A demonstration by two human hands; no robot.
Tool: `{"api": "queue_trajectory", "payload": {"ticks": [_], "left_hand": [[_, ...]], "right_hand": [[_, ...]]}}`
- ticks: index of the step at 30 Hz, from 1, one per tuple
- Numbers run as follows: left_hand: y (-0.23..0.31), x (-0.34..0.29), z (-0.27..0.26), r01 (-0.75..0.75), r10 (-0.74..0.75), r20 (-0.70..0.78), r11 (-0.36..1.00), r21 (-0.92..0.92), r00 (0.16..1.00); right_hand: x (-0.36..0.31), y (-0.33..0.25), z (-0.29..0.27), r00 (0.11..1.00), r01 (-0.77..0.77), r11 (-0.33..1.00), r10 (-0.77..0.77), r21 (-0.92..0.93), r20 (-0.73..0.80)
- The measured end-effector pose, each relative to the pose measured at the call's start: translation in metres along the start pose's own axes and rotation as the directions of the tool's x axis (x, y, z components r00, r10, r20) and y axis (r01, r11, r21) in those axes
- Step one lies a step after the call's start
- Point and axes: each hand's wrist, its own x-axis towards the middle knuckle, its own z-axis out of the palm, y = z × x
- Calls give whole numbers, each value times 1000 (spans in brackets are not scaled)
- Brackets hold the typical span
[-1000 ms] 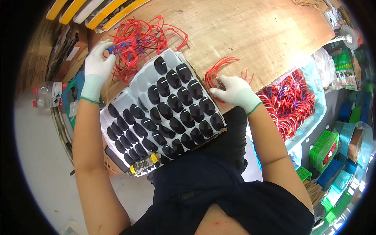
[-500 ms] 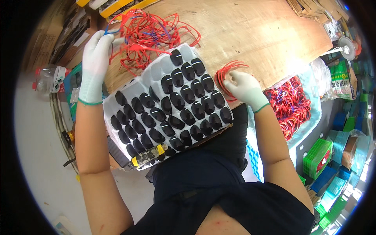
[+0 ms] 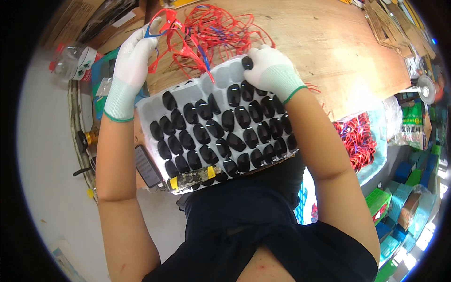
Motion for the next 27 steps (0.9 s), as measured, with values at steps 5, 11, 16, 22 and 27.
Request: {"api": "queue_trajectory", "payload": {"ticks": [5, 11, 16, 22, 27], "left_hand": [[-14, -22, -24, -1, -20, -51, 928, -372, 999], [9, -28, -26, -53, 0, -79, 750, -659, 997], [30, -52, -32, -103, 27, -124, 743, -661, 992], [30, -124, -41, -134, -19, -236, 779, -613, 972], [27, -157, 22, -111, 10, -142, 679, -726, 990]], "right_hand": [[14, -7, -4, 996, -5, 998, 0, 62, 91], [14, -13, -5, 994, -97, 984, 87, 153, 70], [11, -4, 2, 996, -45, 953, 68, 300, -65], [-67, -41, -26, 985, 80, 491, -171, 867, 7], [-100, -87, 10, 845, 225, 21, -502, 974, -185]]}}
